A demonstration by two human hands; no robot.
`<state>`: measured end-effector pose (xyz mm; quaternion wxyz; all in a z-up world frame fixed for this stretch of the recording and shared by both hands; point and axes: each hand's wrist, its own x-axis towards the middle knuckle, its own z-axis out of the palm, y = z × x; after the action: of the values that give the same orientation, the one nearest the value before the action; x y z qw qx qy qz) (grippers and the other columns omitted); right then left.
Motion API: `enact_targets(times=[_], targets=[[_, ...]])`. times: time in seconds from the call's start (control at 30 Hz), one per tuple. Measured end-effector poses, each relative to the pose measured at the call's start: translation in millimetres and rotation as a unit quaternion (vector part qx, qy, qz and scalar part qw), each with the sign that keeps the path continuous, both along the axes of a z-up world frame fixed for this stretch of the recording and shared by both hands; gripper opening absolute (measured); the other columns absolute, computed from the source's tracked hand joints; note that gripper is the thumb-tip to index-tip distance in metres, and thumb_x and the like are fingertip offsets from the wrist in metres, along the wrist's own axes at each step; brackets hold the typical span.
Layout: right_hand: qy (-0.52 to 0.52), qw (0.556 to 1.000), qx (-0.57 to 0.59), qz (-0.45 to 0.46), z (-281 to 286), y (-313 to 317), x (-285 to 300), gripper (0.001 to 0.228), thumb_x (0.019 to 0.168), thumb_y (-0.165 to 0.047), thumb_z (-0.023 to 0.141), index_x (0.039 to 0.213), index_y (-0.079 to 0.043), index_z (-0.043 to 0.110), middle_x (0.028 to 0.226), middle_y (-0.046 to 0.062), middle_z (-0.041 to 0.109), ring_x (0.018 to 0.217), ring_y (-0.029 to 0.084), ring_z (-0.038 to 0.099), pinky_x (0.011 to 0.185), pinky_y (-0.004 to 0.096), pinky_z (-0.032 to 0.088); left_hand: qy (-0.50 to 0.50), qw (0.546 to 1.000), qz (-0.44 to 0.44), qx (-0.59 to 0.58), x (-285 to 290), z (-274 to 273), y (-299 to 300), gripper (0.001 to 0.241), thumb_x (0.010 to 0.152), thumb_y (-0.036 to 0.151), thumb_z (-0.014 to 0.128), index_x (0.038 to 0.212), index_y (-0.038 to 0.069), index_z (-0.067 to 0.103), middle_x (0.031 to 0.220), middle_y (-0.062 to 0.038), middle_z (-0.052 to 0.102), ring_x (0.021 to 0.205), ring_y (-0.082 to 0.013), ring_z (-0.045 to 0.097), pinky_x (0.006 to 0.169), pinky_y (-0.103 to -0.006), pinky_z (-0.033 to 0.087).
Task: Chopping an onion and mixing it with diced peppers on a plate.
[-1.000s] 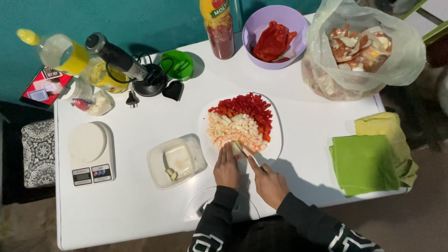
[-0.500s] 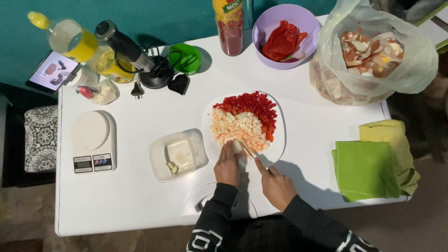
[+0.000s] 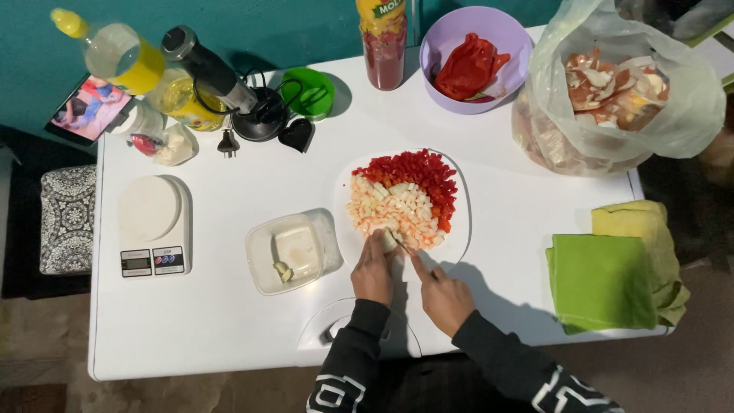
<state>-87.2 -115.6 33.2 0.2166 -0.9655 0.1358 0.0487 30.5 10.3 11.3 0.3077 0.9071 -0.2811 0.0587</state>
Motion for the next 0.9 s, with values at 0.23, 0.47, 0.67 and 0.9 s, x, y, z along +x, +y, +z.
enact_targets(times=[0.23,0.47,0.67,0.9], targets=[[-0.052,0.998,0.03,-0.003,21,11,1,0.068,0.089,-0.01,0.062,0.154,-0.006,0.043,0.088,0.022,0.069,0.054,0.037,0.067,0.05,0.045,0.058,0.107,0.994,0.036,-0.004,-1,-1,1,0.052,0.094,0.018,0.072,0.142,0.007,0.056,0.132,-0.014,0.07,0.1,-0.0326,0.073,0.078,-0.0409,0.06],[-0.022,1.0,0.003,0.012,-12,13,15,0.071,0.087,-0.008,0.061,0.155,-0.004,0.041,0.091,0.025,0.069,0.056,0.037,0.068,0.051,0.045,0.058,0.046,0.999,0.022,-0.008,4,-2,2,0.05,0.091,0.016,0.073,0.138,0.007,0.058,0.132,-0.016,0.069,0.1,-0.0322,0.074,0.074,-0.0394,0.061],[-0.049,0.999,0.002,-0.017,19,3,4,0.068,0.087,-0.01,0.062,0.152,-0.008,0.044,0.093,0.026,0.069,0.051,0.039,0.067,0.048,0.047,0.058,0.059,0.996,0.033,-0.056,5,-2,-1,0.046,0.09,0.015,0.073,0.135,0.009,0.063,0.13,-0.012,0.07,0.099,-0.0298,0.075,0.075,-0.039,0.062],[-0.032,0.999,-0.009,0.004,13,21,5,0.07,0.088,-0.01,0.061,0.155,-0.009,0.041,0.089,0.024,0.07,0.049,0.034,0.067,0.047,0.044,0.058,0.081,0.995,0.035,-0.038,2,-4,6,0.039,0.088,0.019,0.077,0.123,0.009,0.065,0.126,-0.005,0.067,0.089,-0.0312,0.074,0.064,-0.0413,0.058]])
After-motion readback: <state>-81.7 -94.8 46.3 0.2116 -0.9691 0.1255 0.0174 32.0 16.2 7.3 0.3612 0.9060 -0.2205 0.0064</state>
